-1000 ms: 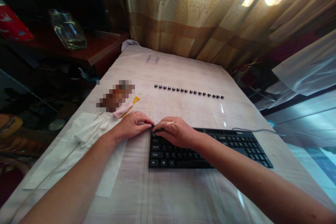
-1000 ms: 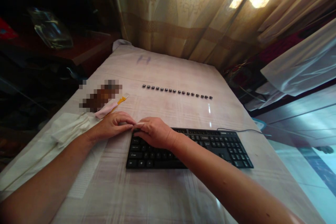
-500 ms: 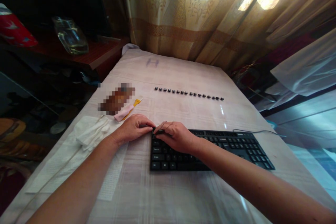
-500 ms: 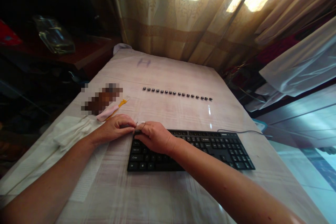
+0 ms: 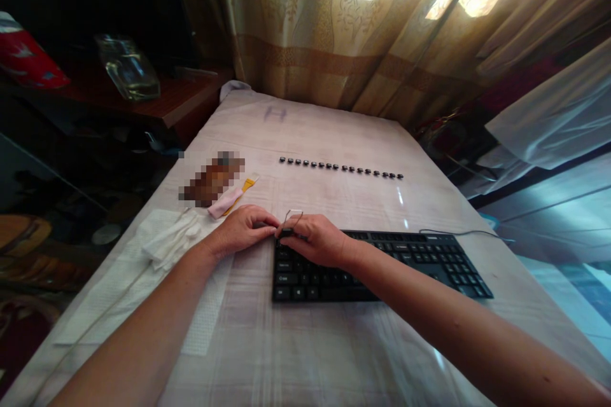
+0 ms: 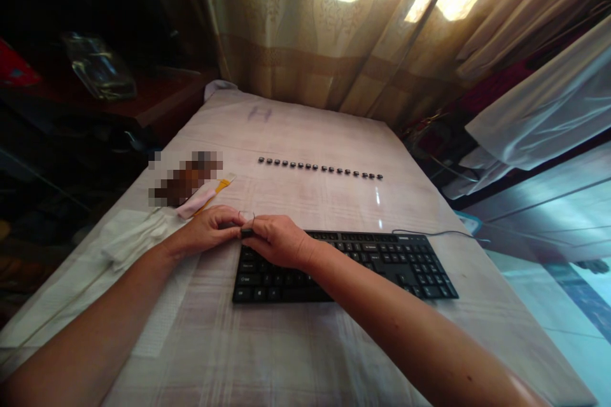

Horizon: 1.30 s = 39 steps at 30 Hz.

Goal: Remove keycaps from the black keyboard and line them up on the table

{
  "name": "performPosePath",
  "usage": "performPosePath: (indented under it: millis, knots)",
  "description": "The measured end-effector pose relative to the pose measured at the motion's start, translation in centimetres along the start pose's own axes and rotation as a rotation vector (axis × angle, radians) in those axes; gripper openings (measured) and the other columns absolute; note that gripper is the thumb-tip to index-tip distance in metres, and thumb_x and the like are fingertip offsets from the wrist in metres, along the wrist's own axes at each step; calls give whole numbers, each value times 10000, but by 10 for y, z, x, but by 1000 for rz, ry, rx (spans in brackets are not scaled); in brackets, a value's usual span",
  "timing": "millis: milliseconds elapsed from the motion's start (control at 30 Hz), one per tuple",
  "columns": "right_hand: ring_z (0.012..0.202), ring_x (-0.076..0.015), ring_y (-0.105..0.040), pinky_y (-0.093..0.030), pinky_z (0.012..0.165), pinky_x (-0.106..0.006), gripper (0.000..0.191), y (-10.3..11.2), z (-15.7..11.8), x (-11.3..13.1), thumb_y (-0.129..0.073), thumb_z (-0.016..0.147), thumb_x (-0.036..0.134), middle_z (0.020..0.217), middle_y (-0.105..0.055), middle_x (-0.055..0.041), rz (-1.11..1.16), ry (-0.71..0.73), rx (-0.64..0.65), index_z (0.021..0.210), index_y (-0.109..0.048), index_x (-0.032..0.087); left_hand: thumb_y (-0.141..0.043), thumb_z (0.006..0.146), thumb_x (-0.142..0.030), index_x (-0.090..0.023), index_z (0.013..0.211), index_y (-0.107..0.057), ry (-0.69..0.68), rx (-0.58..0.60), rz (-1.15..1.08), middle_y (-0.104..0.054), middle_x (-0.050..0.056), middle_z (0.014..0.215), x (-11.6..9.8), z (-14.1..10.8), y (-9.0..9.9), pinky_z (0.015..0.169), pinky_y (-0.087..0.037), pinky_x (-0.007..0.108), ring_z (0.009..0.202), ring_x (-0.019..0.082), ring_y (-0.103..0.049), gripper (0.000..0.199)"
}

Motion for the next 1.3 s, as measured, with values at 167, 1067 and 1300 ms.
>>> performPosePath:
  millis: [167, 1067, 1300]
  knots:
    - [831, -163, -666, -513, 782, -270, 101, 7, 1, -3, -549, 890, 183, 891, -714, -56, 52, -2, 42, 920, -645, 176, -623, 776, -270, -204, 828, -749, 4, -9, -6, -748, 32, 819, 2, 0, -1, 798, -476, 293, 819, 183, -657, 151]
    - [729, -138, -633, -471, 695, -232, 76, 1, 4, 1, -530, 901, 204, 806, -678, -18, 76, -183, -35, 898, -603, 181, -630, 766, -269, -210, 811, -741, 11, -16, 6, -738, 25, 816, 1, 0, 0, 796, -486, 288, 810, 184, -650, 134]
    - [827, -159, -663, -506, 787, -268, 124, -3, -6, 1, -498, 911, 185, 869, -698, -36, 216, -178, -144, 911, -622, 180, -638, 792, -340, -209, 854, -752, 2, 12, -31, -757, 37, 849, -2, 0, 1, 815, -482, 296, 835, 193, -670, 184]
Point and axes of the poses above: each hand's wrist, its own z-axis towards the middle knuckle, its own y-axis out of the back of the hand, x = y × z, the point moved 1 cm from there along z, towards the middle knuckle
